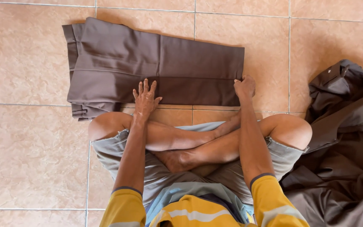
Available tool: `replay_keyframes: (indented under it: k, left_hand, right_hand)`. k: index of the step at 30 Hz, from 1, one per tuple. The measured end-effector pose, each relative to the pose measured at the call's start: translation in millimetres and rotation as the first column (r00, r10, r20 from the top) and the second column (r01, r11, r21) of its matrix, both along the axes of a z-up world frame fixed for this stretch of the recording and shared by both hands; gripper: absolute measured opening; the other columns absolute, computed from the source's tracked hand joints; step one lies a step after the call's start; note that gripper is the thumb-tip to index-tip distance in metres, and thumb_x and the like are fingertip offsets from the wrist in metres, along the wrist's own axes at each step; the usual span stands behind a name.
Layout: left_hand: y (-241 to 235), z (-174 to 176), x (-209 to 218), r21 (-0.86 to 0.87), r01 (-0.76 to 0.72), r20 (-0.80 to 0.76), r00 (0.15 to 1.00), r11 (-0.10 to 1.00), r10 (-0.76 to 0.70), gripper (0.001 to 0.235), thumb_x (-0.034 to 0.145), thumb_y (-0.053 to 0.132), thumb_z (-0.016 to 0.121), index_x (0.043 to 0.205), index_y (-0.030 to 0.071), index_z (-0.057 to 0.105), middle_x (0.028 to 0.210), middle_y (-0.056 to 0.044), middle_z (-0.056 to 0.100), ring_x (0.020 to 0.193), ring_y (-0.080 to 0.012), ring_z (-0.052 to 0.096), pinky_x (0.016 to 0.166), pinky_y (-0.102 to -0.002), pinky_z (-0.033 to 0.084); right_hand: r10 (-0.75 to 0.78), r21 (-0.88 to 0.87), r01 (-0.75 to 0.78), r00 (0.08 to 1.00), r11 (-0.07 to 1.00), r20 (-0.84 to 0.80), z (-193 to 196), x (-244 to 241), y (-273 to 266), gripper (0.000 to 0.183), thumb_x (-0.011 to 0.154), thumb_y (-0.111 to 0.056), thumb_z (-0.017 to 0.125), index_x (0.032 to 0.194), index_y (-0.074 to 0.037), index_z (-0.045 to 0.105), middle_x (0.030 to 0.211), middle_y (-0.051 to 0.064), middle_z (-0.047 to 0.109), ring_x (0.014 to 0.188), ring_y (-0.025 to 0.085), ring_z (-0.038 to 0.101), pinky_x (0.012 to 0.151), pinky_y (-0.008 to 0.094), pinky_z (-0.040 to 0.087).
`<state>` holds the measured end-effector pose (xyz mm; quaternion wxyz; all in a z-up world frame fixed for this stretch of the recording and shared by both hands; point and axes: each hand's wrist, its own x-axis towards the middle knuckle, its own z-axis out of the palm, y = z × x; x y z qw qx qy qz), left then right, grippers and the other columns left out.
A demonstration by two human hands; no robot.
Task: The person sits cross-legged on a tiled floor and folds a pair of brown trousers by hand. They smooth the fabric, fold the legs together, and then fold the garment into a compact rectangle before placing it on a stack of similar trousers.
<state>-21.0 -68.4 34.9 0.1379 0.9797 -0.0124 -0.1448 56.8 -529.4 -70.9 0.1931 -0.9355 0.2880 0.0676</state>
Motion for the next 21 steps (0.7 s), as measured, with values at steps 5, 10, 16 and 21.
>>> replay_keyframes:
  k: [5, 10, 16, 21]
  left_hand:
    - [1.6, -1.0, -0.1, -0.005, 0.002, 0.015, 1.000, 1.000, -0.002, 0.078, 0.093, 0.042, 0.072, 0.159, 0.021, 0.037, 0.166, -0.020, 0.028, 0.154, -0.0423, 0.024, 0.119, -0.072, 0.020]
    - [2.0, -1.8, -1.3, -0.005, -0.008, 0.025, 1.000, 1.000, 0.008, 0.077, 0.093, 0.041, 0.072, 0.159, 0.022, 0.038, 0.166, -0.019, 0.028, 0.154, -0.0428, 0.025, 0.119, -0.073, 0.020]
    - [0.8, -3.8, -1.2, 0.000, 0.002, 0.021, 1.000, 1.000, -0.002, 0.078, 0.093, 0.041, 0.072, 0.159, 0.021, 0.037, 0.166, -0.020, 0.028, 0.153, -0.0442, 0.024, 0.118, -0.074, 0.020]
    - [-0.5, -7.7, -3.4, 0.023, 0.031, 0.058, 0.998, 0.999, -0.032, 0.077, 0.092, 0.042, 0.072, 0.158, 0.019, 0.039, 0.164, -0.021, 0.030, 0.152, -0.0443, 0.026, 0.117, -0.073, 0.023]
  right_hand:
    - [0.003, 0.020, -0.005, 0.995, 1.000, 0.101, -43.3, 13.8, -31.8, 0.037, 0.091, -0.046, 0.073, 0.108, -0.014, 0.078, 0.096, 0.016, 0.074, 0.098, 0.041, 0.072, 0.075, 0.053, 0.059]
    - [0.146, 0.046, -0.182, 0.898, 0.982, 0.415, 75.0, -13.0, 55.9, 0.031, 0.096, -0.036, 0.071, 0.102, -0.006, 0.076, 0.092, 0.022, 0.074, 0.089, 0.045, 0.073, 0.076, 0.052, 0.057]
    - [0.114, 0.072, -0.125, 0.982, 0.990, 0.150, 133.8, -39.8, 107.8, 0.062, 0.104, -0.048, 0.058, 0.138, 0.003, 0.046, 0.123, 0.030, 0.065, 0.116, 0.046, 0.064, 0.095, 0.060, 0.052]
    - [0.186, 0.218, -0.213, 0.973, 0.952, 0.138, 87.6, -23.1, 82.9, 0.049, 0.099, -0.027, 0.066, 0.133, 0.005, 0.049, 0.121, 0.032, 0.062, 0.116, 0.050, 0.062, 0.092, 0.059, 0.053]
